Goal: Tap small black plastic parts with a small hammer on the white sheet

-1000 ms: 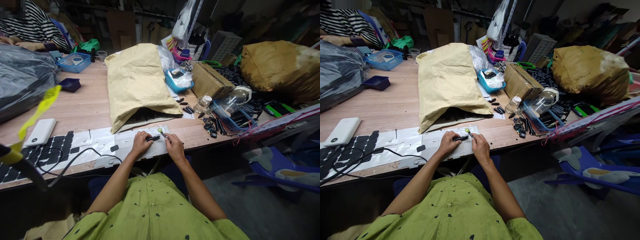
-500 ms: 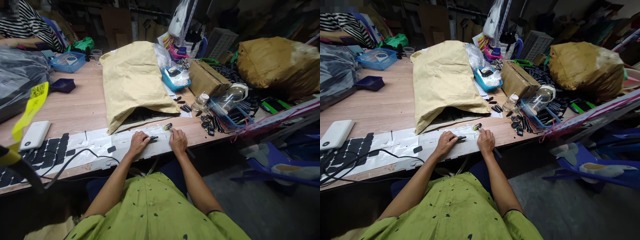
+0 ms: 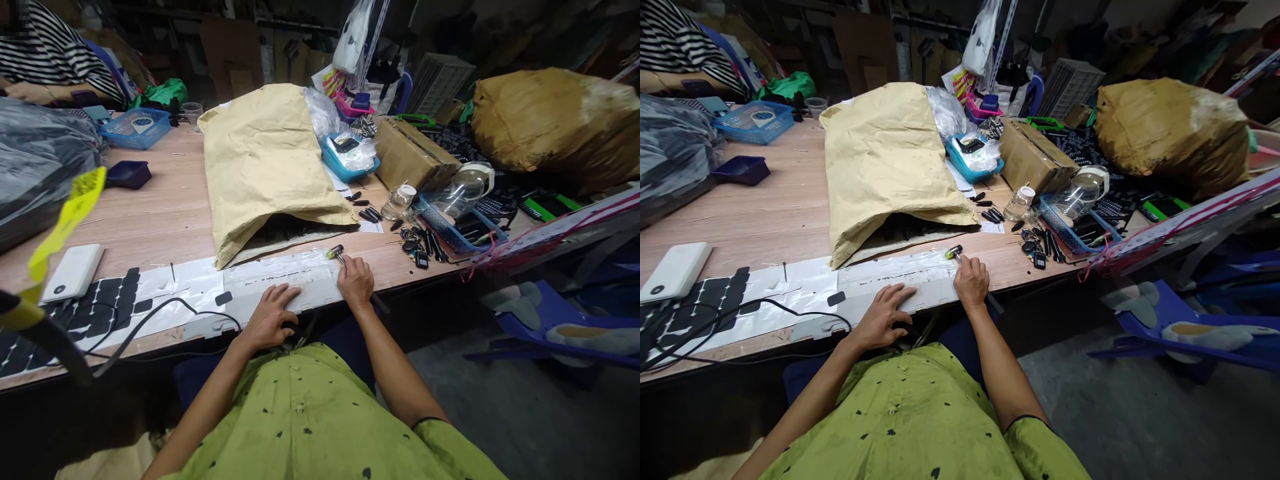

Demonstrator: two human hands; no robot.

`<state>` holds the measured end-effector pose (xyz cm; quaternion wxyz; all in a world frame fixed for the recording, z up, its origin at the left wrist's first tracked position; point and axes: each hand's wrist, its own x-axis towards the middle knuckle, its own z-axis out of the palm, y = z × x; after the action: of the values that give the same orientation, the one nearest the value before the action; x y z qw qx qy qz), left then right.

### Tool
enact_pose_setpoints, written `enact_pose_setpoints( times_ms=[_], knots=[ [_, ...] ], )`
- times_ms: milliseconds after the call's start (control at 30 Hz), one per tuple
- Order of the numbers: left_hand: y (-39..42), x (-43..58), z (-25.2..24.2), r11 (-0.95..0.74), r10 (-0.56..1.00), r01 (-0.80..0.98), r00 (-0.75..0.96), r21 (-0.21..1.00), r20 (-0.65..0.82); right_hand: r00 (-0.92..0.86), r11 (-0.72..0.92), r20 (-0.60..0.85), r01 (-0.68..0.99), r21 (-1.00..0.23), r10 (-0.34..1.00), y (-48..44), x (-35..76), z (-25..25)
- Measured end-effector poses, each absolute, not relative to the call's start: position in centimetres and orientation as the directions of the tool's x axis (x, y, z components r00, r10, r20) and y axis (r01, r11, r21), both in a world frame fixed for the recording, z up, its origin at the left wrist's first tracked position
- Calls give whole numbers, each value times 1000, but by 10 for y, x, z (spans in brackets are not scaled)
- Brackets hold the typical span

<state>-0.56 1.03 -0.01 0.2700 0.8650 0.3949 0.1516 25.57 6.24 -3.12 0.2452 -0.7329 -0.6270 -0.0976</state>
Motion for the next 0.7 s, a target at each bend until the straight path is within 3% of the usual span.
enact_pose_setpoints(
  times_ms=[100,200,333,500,700],
  knots=[
    [7,-5,2,-530,769,603,638,597,38,193,-97,463,970,-222,865,62,255,-31],
    [21,-5,6,-437,833,575,549,692,70,183,-85,458,971,-225,870,62,255,-31],
    [72,2,17,-161,986,635,135,756,97,181,-84,450,970,-227,874,62,255,-33],
    [144,19,36,195,948,774,-305,602,86,164,-74,484,977,-200,859,62,253,-33],
    [177,21,44,418,891,808,-453,414,-16,169,-86,442,976,-202,881,61,249,-30]
  ],
)
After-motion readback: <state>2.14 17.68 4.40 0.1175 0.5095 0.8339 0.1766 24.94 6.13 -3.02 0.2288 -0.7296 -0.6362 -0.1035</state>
